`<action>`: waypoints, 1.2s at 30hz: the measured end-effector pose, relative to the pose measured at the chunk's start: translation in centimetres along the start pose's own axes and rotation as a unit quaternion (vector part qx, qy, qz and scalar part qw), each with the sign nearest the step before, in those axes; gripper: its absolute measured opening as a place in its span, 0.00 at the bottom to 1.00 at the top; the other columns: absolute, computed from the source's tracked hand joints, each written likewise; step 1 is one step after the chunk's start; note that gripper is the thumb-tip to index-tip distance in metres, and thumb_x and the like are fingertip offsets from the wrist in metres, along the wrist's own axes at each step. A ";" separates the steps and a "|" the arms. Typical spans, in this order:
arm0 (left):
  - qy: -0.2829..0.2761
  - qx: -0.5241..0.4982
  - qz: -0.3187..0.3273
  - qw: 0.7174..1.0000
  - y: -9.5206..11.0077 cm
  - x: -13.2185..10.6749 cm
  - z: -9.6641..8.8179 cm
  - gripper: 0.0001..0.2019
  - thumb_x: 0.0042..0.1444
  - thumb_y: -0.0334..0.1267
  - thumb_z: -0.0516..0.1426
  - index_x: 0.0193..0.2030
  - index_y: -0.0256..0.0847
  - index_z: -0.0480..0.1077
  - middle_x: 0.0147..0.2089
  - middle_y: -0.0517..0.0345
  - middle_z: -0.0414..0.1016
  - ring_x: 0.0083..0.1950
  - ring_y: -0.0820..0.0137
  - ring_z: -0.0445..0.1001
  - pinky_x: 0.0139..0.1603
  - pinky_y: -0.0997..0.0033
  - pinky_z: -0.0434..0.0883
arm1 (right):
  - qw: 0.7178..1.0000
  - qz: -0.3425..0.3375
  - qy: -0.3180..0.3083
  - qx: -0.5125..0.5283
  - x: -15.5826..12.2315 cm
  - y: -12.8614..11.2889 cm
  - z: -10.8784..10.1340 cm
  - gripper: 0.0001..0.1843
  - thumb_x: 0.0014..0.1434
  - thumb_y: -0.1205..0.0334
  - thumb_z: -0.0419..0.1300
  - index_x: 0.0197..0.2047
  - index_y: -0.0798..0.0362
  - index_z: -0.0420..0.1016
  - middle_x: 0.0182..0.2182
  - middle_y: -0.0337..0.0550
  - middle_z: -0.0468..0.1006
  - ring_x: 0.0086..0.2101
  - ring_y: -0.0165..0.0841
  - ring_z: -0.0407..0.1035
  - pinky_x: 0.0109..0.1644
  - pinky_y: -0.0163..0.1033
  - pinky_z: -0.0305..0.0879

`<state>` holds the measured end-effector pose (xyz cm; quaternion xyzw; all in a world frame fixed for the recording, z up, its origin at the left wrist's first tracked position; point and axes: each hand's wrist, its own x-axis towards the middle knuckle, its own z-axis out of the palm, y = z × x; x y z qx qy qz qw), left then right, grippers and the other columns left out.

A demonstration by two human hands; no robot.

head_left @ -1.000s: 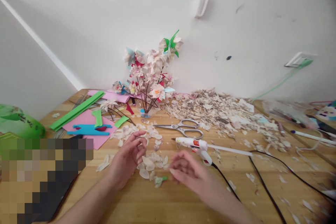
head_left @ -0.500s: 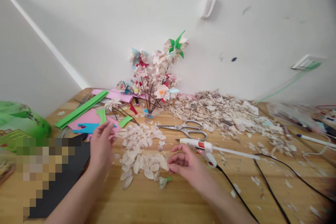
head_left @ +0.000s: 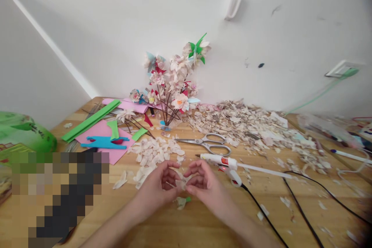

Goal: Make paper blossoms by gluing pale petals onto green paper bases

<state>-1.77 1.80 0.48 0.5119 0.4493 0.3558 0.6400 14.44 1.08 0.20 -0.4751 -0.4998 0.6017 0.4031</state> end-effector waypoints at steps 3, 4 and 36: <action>0.001 -0.003 -0.024 1.000 -0.1 0.2 -0.1 0.22 0.38 0.30 0.61 0.42 0.38 0.61 0.30 0.61 0.70 0.29 0.73 0.68 0.31 0.72 0.64 | 1.000 0.002 -0.002 0.007 0.0 0.0 0.1 0.20 0.42 0.69 0.63 0.37 0.48 0.59 0.33 0.35 0.70 0.28 0.28 0.68 0.33 0.35 0.65; 0.001 -0.002 -0.027 1.000 -0.1 0.2 -0.2 0.22 0.38 0.30 0.61 0.42 0.38 0.61 0.29 0.60 0.70 0.29 0.73 0.69 0.31 0.72 0.64 | 1.000 0.003 -0.004 0.005 0.0 0.0 0.2 0.20 0.42 0.70 0.62 0.37 0.48 0.59 0.33 0.35 0.69 0.29 0.28 0.68 0.33 0.35 0.65; 0.186 0.196 0.088 0.959 -0.8 1.6 -4.9 0.16 0.45 0.35 0.55 0.44 0.42 0.64 0.32 0.59 0.73 0.36 0.67 0.73 0.39 0.66 0.68 | 0.878 -0.096 0.005 -0.469 1.3 -0.3 -0.1 0.14 0.50 0.72 0.55 0.41 0.51 0.65 0.34 0.44 0.74 0.34 0.38 0.69 0.37 0.40 0.62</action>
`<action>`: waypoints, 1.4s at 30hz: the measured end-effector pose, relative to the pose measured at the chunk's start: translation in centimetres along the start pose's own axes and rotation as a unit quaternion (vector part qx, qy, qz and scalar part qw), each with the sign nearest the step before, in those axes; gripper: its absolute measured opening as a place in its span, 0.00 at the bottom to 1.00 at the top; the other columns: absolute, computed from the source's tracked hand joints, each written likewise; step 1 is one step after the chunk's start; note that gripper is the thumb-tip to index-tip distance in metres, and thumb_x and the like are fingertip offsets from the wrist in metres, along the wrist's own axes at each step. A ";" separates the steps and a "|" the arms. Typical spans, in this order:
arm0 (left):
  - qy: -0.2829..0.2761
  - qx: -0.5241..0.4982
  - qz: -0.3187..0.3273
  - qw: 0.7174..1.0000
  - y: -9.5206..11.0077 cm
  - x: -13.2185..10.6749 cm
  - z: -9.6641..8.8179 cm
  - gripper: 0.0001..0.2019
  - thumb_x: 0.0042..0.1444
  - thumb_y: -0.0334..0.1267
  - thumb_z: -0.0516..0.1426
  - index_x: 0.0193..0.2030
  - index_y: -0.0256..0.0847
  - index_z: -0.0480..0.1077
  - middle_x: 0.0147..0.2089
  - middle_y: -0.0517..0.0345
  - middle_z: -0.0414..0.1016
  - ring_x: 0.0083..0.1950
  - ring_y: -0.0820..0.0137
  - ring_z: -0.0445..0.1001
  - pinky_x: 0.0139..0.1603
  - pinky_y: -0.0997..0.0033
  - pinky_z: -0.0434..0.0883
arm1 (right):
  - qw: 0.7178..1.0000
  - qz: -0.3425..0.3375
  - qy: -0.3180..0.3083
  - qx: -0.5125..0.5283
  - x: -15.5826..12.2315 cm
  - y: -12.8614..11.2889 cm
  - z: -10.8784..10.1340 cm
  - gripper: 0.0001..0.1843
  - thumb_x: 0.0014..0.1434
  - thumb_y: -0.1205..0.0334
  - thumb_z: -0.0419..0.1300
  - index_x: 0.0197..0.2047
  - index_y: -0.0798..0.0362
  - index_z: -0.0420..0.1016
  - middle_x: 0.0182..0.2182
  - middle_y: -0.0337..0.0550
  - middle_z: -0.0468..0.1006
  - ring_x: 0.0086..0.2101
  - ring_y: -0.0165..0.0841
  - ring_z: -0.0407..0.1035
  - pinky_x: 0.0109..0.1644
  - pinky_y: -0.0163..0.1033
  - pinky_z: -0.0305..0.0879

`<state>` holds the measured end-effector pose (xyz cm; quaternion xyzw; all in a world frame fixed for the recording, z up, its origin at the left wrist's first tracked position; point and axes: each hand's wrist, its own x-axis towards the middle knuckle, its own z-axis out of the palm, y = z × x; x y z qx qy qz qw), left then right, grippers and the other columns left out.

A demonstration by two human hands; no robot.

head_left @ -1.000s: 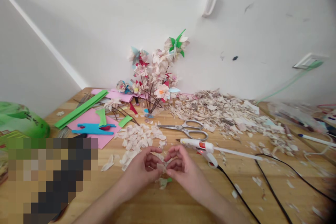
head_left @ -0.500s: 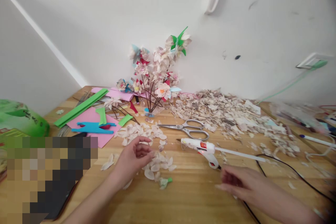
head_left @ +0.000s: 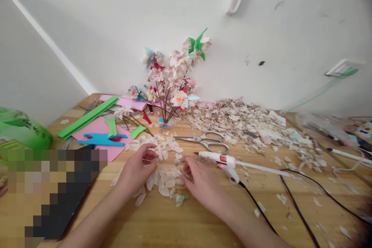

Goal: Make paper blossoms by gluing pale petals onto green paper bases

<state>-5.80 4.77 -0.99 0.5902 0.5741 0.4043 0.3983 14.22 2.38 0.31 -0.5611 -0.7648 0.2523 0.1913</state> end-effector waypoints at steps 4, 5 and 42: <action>-0.013 0.033 0.007 0.999 -0.4 -0.2 -0.1 0.20 0.43 0.29 0.54 0.46 0.43 0.64 0.37 0.57 0.74 0.41 0.65 0.73 0.46 0.62 0.65 | 1.000 0.004 0.008 0.019 1.2 0.3 1.1 0.15 0.49 0.76 0.53 0.38 0.49 0.65 0.28 0.41 0.75 0.30 0.37 0.70 0.34 0.40 0.62; -0.008 0.028 0.007 1.000 -0.3 -0.2 -0.1 0.20 0.43 0.29 0.54 0.47 0.43 0.64 0.37 0.57 0.74 0.42 0.65 0.72 0.47 0.62 0.65 | 0.999 0.009 0.014 0.046 1.3 0.5 1.2 0.15 0.49 0.76 0.53 0.38 0.49 0.65 0.27 0.40 0.75 0.30 0.36 0.70 0.33 0.39 0.63; -0.088 -0.156 -0.016 0.984 2.0 -2.1 2.3 0.28 0.43 0.29 0.58 0.51 0.44 0.53 0.39 0.59 0.69 0.30 0.75 0.70 0.33 0.71 0.68 | 0.875 0.105 -0.005 0.473 0.4 -1.0 0.4 0.20 0.44 0.59 0.65 0.38 0.50 0.62 0.31 0.39 0.78 0.34 0.34 0.73 0.37 0.40 0.68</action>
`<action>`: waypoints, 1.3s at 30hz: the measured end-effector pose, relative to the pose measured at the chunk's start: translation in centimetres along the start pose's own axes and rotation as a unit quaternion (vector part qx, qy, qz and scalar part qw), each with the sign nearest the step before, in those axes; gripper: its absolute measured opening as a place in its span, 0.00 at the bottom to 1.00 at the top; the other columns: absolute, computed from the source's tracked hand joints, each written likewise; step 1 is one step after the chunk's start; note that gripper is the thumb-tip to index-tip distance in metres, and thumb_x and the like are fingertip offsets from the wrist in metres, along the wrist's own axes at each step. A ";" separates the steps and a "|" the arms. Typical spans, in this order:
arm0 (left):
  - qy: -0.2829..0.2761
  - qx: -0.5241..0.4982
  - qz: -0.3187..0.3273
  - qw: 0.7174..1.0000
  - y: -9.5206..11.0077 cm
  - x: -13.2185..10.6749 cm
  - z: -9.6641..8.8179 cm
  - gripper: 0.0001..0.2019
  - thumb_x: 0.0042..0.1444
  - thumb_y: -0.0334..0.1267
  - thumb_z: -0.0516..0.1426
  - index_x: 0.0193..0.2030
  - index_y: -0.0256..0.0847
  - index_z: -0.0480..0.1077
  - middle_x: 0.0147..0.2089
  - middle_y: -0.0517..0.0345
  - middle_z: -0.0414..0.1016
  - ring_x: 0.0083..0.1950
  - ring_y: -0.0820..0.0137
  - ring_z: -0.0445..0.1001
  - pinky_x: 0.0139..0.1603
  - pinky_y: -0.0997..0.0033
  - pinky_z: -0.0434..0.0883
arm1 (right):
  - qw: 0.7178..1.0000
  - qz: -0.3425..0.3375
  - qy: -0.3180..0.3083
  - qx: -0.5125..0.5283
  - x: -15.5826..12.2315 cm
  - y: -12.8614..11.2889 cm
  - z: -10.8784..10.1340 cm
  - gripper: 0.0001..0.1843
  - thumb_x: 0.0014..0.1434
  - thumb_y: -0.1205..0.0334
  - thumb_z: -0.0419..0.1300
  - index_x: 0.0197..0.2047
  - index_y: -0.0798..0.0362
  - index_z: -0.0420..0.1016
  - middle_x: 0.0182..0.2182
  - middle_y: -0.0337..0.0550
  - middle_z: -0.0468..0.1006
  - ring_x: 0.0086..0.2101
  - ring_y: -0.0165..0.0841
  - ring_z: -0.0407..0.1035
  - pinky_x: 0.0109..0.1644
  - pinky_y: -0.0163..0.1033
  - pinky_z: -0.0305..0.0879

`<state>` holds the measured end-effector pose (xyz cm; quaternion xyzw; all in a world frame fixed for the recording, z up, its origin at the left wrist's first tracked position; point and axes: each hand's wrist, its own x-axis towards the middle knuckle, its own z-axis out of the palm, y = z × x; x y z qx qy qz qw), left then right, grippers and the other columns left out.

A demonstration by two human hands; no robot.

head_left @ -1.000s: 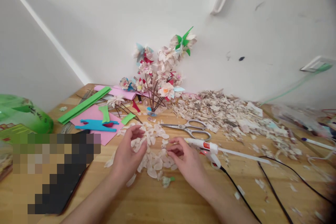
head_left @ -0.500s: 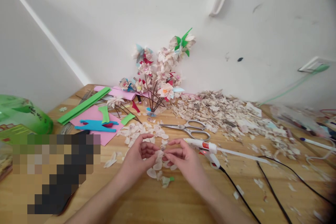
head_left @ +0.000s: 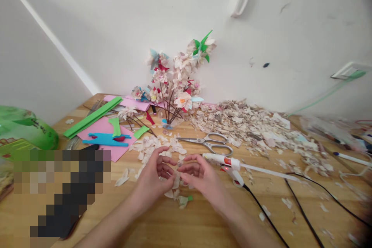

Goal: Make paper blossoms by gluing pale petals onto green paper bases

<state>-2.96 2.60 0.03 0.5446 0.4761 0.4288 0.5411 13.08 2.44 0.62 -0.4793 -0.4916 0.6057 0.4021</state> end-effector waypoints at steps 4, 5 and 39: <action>-0.040 0.028 0.009 0.999 -0.5 -0.3 0.2 0.34 0.41 0.28 0.57 0.56 0.49 0.49 0.48 0.55 0.63 0.29 0.77 0.70 0.29 0.72 0.68 | 0.998 -0.039 -0.018 -0.044 -0.1 0.0 0.5 0.18 0.44 0.67 0.63 0.38 0.49 0.61 0.29 0.36 0.76 0.33 0.34 0.72 0.39 0.41 0.67; -0.043 0.029 0.011 0.999 -0.5 -0.3 0.2 0.35 0.42 0.28 0.57 0.56 0.50 0.49 0.49 0.54 0.62 0.29 0.77 0.70 0.29 0.72 0.68 | 0.998 -0.043 -0.018 -0.044 -0.1 0.1 0.6 0.18 0.44 0.68 0.62 0.38 0.48 0.61 0.28 0.35 0.75 0.33 0.33 0.72 0.39 0.41 0.67; -0.058 -0.192 -0.091 0.976 0.3 0.0 0.3 0.20 0.41 0.33 0.64 0.42 0.40 0.64 0.31 0.61 0.70 0.33 0.72 0.71 0.35 0.70 0.68 | 0.974 0.013 0.015 0.227 -0.1 0.8 0.5 0.20 0.39 0.66 0.69 0.35 0.51 0.65 0.24 0.32 0.75 0.28 0.29 0.69 0.33 0.35 0.63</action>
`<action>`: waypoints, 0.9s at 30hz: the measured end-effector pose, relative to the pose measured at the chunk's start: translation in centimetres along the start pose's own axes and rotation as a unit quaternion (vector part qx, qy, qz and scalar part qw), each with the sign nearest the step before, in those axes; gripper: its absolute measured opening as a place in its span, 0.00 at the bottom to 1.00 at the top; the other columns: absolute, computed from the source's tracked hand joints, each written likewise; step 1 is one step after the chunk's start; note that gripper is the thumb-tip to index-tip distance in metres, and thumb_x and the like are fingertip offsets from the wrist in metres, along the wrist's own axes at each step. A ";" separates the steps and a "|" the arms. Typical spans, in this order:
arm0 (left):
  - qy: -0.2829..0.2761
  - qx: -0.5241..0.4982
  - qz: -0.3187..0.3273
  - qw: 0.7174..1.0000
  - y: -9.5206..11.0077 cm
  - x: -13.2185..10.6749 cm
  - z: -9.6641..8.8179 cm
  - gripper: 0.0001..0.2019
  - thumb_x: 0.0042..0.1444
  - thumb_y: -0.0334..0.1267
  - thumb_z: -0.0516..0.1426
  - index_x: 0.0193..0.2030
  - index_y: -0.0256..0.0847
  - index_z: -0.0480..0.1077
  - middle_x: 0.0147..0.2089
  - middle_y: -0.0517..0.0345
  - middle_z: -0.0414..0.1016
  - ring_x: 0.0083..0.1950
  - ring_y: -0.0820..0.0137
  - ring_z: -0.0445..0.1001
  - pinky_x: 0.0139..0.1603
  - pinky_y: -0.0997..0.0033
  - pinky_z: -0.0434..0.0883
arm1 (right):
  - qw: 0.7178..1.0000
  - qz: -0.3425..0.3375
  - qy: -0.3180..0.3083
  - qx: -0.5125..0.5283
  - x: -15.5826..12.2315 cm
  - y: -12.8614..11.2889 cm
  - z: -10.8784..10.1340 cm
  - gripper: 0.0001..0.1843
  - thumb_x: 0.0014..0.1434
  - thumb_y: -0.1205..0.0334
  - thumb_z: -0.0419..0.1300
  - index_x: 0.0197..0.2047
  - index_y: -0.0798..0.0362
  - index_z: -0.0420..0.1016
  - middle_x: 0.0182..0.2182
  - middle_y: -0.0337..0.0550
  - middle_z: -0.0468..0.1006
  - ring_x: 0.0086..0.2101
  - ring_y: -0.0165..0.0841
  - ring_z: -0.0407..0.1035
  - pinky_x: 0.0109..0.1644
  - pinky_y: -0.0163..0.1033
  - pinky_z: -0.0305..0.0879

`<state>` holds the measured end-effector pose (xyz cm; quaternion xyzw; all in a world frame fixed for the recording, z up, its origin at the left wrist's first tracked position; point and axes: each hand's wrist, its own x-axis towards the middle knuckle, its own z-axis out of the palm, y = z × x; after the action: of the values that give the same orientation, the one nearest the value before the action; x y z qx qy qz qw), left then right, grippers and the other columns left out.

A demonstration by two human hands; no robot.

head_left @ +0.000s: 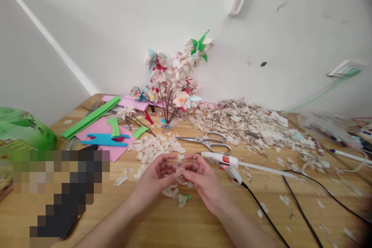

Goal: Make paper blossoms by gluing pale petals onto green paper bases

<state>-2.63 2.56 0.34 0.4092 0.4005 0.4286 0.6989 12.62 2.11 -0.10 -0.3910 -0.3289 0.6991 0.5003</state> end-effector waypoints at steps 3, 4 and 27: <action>0.035 0.027 0.025 0.999 -0.3 0.2 0.0 0.18 0.42 0.37 0.63 0.41 0.38 0.65 0.29 0.62 0.69 0.31 0.73 0.69 0.33 0.71 0.68 | 1.000 0.005 0.014 0.010 -0.1 0.2 0.4 0.21 0.38 0.65 0.70 0.33 0.50 0.64 0.24 0.32 0.75 0.26 0.28 0.69 0.33 0.36 0.65; 0.045 0.039 0.037 0.998 -0.4 0.2 0.0 0.18 0.42 0.37 0.63 0.41 0.38 0.65 0.30 0.61 0.69 0.32 0.73 0.69 0.33 0.71 0.68 | 1.000 0.007 0.019 0.012 -0.1 0.2 0.5 0.21 0.38 0.64 0.70 0.33 0.50 0.64 0.24 0.32 0.76 0.25 0.28 0.70 0.33 0.36 0.65; 0.125 0.203 0.132 0.962 -1.6 -0.2 0.8 0.27 0.48 0.34 0.56 0.54 0.46 0.50 0.39 0.57 0.71 0.34 0.71 0.72 0.36 0.67 0.70 | 0.991 -0.055 0.050 -0.110 0.0 0.8 0.4 0.22 0.41 0.62 0.68 0.35 0.48 0.60 0.28 0.33 0.75 0.29 0.31 0.72 0.33 0.37 0.68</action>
<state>-1.56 1.75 -0.80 0.5349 0.5055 0.4741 0.4833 11.93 1.88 -0.60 -0.4594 -0.3992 0.6096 0.5079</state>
